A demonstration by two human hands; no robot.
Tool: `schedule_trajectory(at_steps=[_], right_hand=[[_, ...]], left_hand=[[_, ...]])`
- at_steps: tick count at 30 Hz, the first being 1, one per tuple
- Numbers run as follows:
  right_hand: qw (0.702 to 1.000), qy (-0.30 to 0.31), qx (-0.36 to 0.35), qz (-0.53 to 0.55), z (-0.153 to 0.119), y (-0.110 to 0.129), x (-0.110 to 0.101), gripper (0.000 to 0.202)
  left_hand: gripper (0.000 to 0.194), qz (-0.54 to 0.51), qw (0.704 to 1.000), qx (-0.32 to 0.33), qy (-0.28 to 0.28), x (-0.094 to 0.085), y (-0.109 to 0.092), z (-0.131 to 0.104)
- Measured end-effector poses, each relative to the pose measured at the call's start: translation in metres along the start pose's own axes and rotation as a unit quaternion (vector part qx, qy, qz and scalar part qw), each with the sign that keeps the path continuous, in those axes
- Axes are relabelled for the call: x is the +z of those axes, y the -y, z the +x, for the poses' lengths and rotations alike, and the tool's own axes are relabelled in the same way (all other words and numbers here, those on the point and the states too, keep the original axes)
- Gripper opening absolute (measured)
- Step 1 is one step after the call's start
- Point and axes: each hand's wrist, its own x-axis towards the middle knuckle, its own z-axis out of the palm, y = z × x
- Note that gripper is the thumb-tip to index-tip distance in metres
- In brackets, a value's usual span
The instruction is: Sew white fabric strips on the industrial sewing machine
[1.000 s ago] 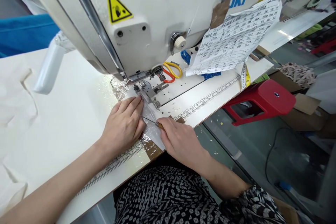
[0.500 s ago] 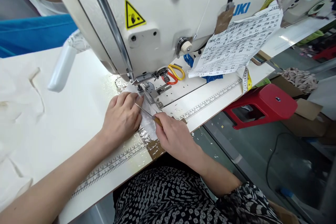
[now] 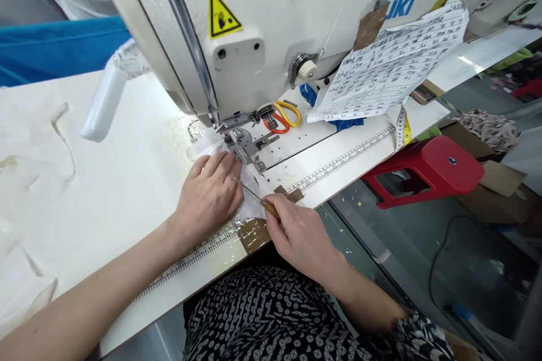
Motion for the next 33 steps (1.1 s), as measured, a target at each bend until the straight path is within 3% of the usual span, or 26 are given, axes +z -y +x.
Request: schedule_trajectory(at_steps=[5,12,33], right_hand=[[0.999,-0.051,0.006,0.008,-0.010,-0.012,-0.007,0.020],[0.996,-0.081,0.026,0.038,-0.015,-0.030,-0.013,0.018],[0.994,-0.079,0.048,0.063,-0.014,-0.033,-0.015,0.015]], left_hand=[[0.044,0.004,1.000,-0.009,0.028,0.000,0.004,0.001],[0.044,-0.014,1.000,-0.017,0.021,0.001,-0.002,-0.001],[0.045,-0.017,0.999,-0.020,0.045,0.000,-0.004,-0.002]])
